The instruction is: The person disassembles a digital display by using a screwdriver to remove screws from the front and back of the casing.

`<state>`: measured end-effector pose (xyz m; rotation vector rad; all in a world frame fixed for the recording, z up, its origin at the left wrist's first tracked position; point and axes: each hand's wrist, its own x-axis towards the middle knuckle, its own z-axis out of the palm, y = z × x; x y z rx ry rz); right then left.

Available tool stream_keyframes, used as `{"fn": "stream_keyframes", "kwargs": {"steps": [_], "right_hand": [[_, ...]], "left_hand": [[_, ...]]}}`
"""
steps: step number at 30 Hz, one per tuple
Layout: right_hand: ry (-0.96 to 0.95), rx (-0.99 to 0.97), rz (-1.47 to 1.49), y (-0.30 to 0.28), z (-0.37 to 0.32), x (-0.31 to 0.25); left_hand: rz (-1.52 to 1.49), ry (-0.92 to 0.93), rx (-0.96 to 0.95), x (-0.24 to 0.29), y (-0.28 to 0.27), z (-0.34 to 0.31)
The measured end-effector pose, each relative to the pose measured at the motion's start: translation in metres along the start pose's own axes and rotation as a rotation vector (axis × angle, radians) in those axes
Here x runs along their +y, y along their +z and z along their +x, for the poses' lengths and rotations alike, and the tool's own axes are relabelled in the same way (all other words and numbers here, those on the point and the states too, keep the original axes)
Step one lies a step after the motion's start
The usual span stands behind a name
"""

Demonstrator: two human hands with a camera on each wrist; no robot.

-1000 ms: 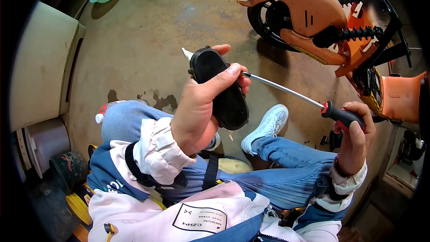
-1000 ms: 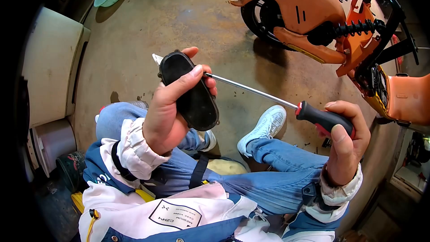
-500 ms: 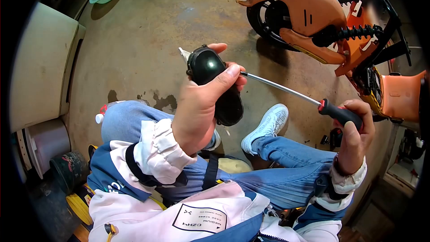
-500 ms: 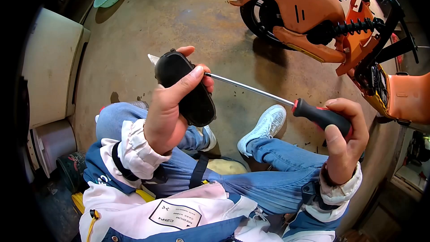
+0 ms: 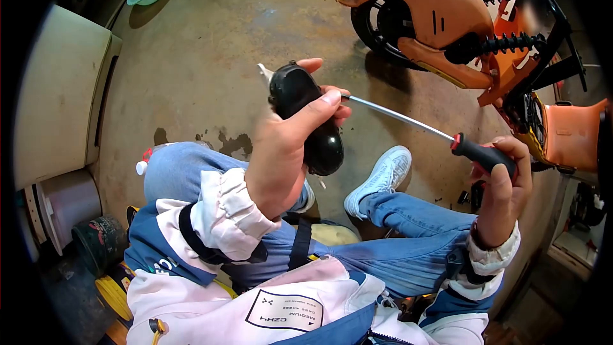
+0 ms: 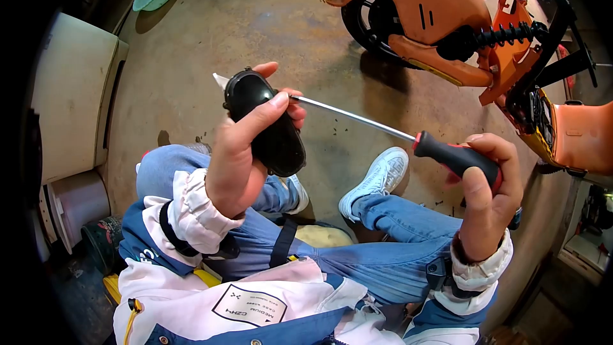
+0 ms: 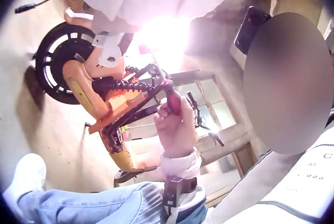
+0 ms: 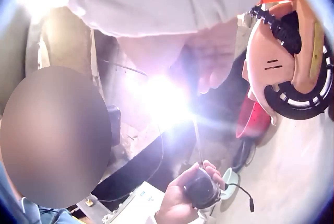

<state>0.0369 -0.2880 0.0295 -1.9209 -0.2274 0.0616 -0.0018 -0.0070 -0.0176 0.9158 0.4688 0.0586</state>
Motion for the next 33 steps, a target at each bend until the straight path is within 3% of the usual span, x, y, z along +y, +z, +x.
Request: {"fn": "stream_keyframes", "kwargs": {"steps": [5,10,18,33], "right_hand": [[0.044,0.173,0.14,-0.006,0.002,0.003],[0.038,0.183,0.218,-0.011,0.003,0.003],[0.091,-0.022,0.169,-0.005,-0.001,-0.003],[0.078,-0.07,0.141,-0.006,0.0,0.004]], "left_hand": [[-0.074,-0.108,-0.097,0.002,0.001,-0.002],[-0.211,-0.136,-0.142,0.0,-0.002,0.002],[-0.181,-0.159,-0.15,-0.001,0.001,0.001],[-0.075,-0.131,-0.148,0.001,0.002,-0.001]]}}
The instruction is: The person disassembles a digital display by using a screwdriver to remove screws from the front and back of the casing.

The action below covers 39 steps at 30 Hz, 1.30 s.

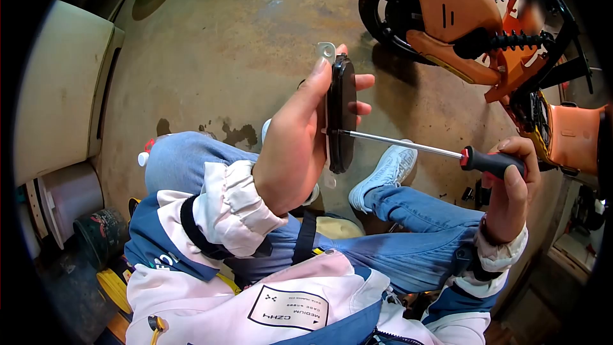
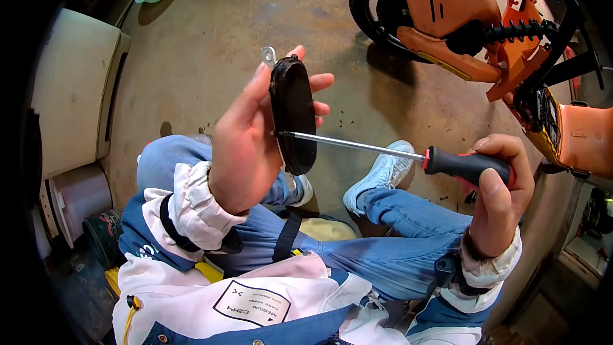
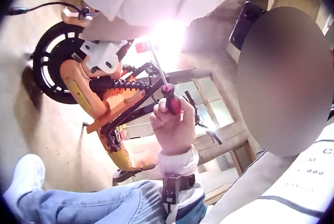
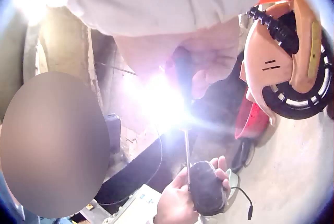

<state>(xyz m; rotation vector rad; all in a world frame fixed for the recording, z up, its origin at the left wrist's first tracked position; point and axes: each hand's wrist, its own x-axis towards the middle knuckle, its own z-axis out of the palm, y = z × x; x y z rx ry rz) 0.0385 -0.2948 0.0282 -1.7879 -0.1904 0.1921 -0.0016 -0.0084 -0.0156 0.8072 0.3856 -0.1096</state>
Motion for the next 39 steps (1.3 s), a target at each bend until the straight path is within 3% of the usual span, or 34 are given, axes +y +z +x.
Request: {"fn": "stream_keyframes", "kwargs": {"steps": [8,11,13,17,23,26,29,33,39], "right_hand": [[0.028,-0.081,-0.053,0.0,0.001,0.001],[0.12,-0.091,-0.021,0.008,0.002,-0.003],[0.0,-0.17,-0.007,0.013,0.006,0.002],[-0.003,-0.182,0.046,0.015,0.007,0.002],[-0.007,-0.115,-0.04,0.011,0.002,0.009],[0.136,-0.164,0.082,0.012,0.001,0.001],[0.016,-0.108,0.031,0.024,0.008,0.007],[0.06,-0.084,0.074,0.02,0.005,0.008],[0.092,-0.074,-0.104,0.012,-0.001,0.013]], "left_hand": [[0.082,0.053,0.065,-0.001,-0.002,0.0],[0.113,0.079,0.107,0.0,-0.001,0.0],[0.134,0.092,0.125,0.0,-0.001,-0.001],[0.149,0.103,0.138,-0.001,-0.002,0.0],[0.177,0.113,0.153,-0.002,0.0,0.0],[0.195,0.121,0.153,-0.002,0.001,0.001],[0.211,0.131,0.151,-0.002,0.001,0.001],[0.178,0.122,0.12,-0.004,0.0,0.0],[0.242,0.143,0.168,-0.004,0.005,0.0]]}}
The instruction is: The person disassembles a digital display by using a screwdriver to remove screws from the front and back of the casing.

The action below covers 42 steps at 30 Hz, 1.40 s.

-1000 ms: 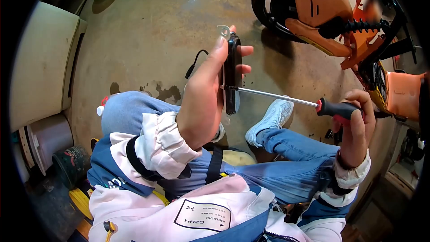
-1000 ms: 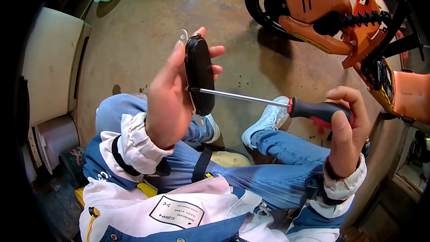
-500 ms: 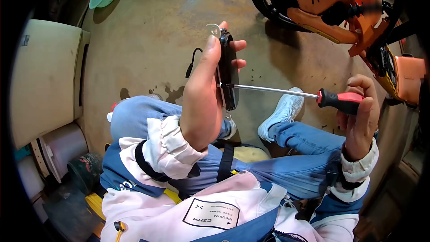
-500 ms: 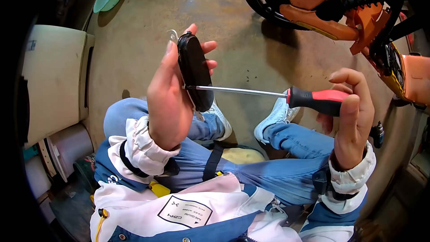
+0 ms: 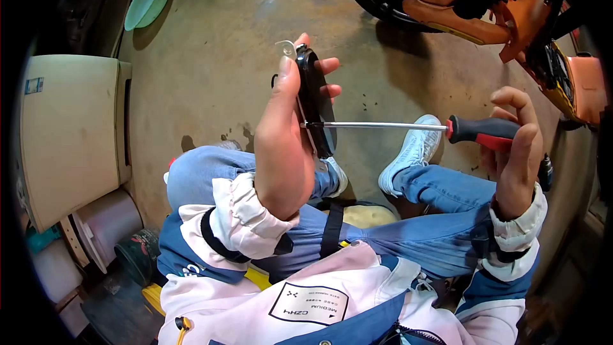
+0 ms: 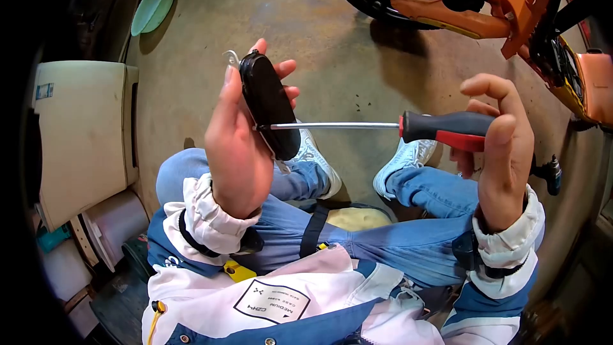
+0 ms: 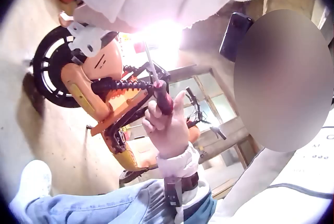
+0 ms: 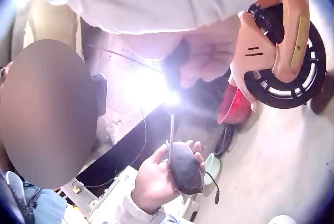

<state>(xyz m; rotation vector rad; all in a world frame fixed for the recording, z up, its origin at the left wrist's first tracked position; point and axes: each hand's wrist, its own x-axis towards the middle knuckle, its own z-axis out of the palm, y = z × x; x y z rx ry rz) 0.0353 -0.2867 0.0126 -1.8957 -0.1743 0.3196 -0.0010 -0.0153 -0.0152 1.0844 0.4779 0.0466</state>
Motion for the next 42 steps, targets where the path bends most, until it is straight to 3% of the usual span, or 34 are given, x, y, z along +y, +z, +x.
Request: {"fn": "stream_keyframes", "kwargs": {"steps": [6,10,16,23,26,29,33,36,40,42], "right_hand": [[-0.038,-0.015,0.19,0.012,0.007,-0.012],[-0.05,-0.056,0.031,-0.002,0.005,0.003],[0.089,-0.068,0.158,0.001,0.005,-0.005],[-0.066,-0.028,0.209,0.009,0.007,-0.005],[-0.075,-0.013,0.079,-0.001,0.003,0.003],[0.103,-0.065,0.099,-0.008,0.0,-0.003],[-0.041,-0.034,0.147,0.01,0.009,-0.005],[-0.046,-0.006,0.205,0.013,0.009,-0.01],[-0.043,-0.029,0.088,-0.002,0.005,0.0],[0.087,-0.089,0.122,-0.011,0.002,0.002]], "left_hand": [[-0.011,0.009,0.008,-0.001,-0.003,0.001],[-0.007,0.003,0.005,-0.002,-0.002,0.001],[-0.007,0.002,0.005,-0.001,-0.001,0.0],[0.01,-0.001,0.017,-0.002,-0.003,0.001],[0.015,-0.01,0.009,-0.002,-0.001,0.0],[0.019,-0.009,0.001,-0.002,-0.001,-0.001],[-0.036,-0.028,-0.031,-0.003,-0.006,0.001],[-0.023,-0.027,-0.023,-0.002,-0.005,0.001],[0.039,-0.014,0.015,-0.002,-0.002,0.0],[0.041,-0.022,0.007,-0.002,-0.001,0.0]]}}
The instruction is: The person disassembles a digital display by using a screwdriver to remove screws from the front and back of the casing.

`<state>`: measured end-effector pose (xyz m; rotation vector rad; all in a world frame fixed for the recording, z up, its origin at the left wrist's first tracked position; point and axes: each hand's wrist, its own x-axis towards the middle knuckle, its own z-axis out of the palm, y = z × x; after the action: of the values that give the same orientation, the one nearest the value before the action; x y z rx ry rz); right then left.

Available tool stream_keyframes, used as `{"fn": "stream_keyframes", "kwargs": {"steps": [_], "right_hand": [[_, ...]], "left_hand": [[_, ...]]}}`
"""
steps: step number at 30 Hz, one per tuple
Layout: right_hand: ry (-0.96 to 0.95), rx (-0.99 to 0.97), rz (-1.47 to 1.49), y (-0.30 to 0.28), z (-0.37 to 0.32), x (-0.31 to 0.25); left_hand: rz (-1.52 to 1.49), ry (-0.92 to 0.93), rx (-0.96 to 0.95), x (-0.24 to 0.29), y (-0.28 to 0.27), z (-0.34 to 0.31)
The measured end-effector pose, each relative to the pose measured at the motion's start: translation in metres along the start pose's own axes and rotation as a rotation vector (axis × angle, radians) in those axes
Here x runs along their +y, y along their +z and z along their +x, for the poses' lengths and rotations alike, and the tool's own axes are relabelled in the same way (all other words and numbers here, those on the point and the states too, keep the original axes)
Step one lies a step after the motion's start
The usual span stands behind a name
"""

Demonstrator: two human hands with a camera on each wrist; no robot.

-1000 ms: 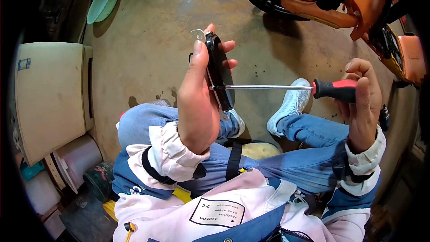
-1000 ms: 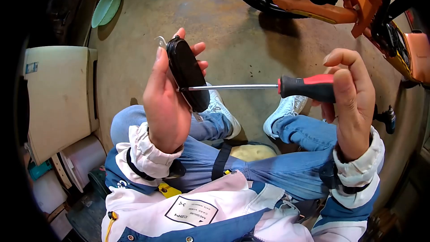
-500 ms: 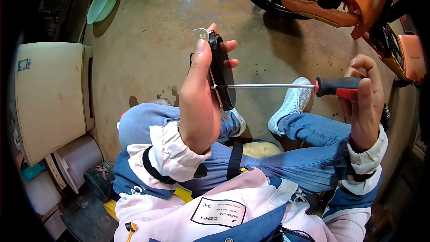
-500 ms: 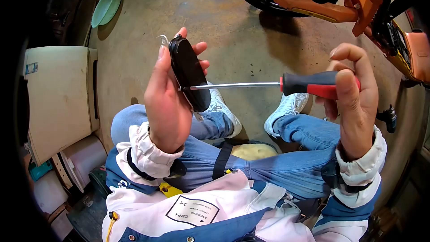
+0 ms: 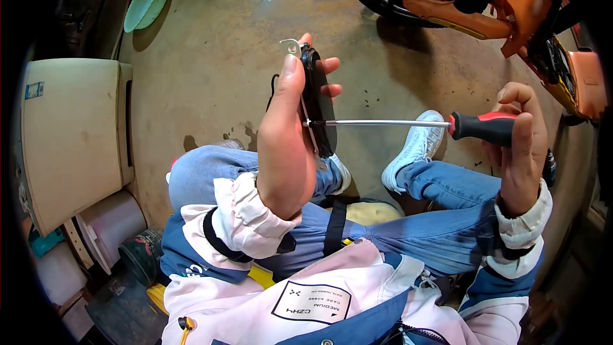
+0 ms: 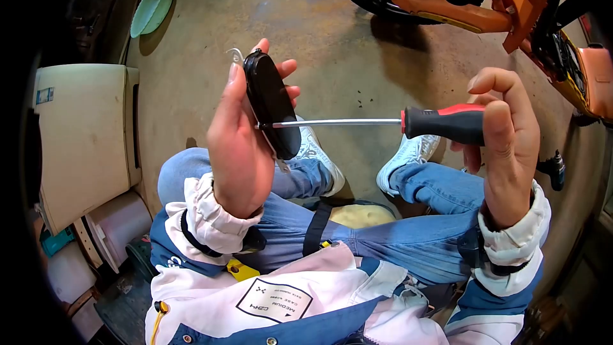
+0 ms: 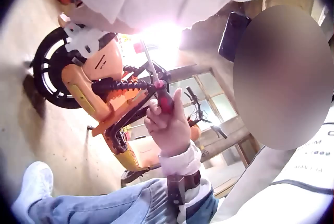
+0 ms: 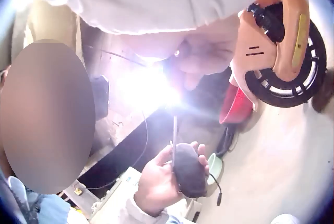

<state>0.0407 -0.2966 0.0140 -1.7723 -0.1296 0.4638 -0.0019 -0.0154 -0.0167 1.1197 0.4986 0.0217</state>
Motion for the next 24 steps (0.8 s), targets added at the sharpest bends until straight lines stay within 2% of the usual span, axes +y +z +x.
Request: {"fn": "stream_keyframes", "kwargs": {"steps": [2,5,10,12,16,17,18,20,24], "right_hand": [[-0.047,0.027,-0.083,0.008,0.0,-0.001],[-0.137,0.06,-0.026,0.021,0.007,-0.002],[-0.167,0.046,0.051,0.022,0.007,-0.008],[-0.184,0.007,-0.098,0.012,0.005,-0.001],[-0.112,0.014,-0.087,0.009,-0.001,-0.002],[-0.002,-0.026,-0.053,0.006,0.0,-0.007],[-0.003,-0.028,-0.053,0.009,0.002,-0.006],[-0.168,0.01,-0.018,0.018,0.006,-0.001],[-0.171,0.031,-0.005,0.019,0.007,-0.004]], "left_hand": [[-0.006,0.001,-0.001,-0.001,0.0,0.001],[-0.013,0.005,0.005,0.0,-0.003,0.002],[-0.018,0.006,0.014,0.0,-0.002,0.002],[-0.003,-0.008,0.011,0.0,-0.002,0.002],[-0.009,0.002,0.005,-0.001,-0.001,0.001],[-0.006,-0.002,0.007,-0.001,-0.002,0.002],[-0.003,-0.005,0.011,-0.001,-0.003,0.002],[-0.008,-0.003,0.013,0.0,-0.003,0.003],[-0.015,-0.008,0.02,-0.001,-0.003,0.002]]}}
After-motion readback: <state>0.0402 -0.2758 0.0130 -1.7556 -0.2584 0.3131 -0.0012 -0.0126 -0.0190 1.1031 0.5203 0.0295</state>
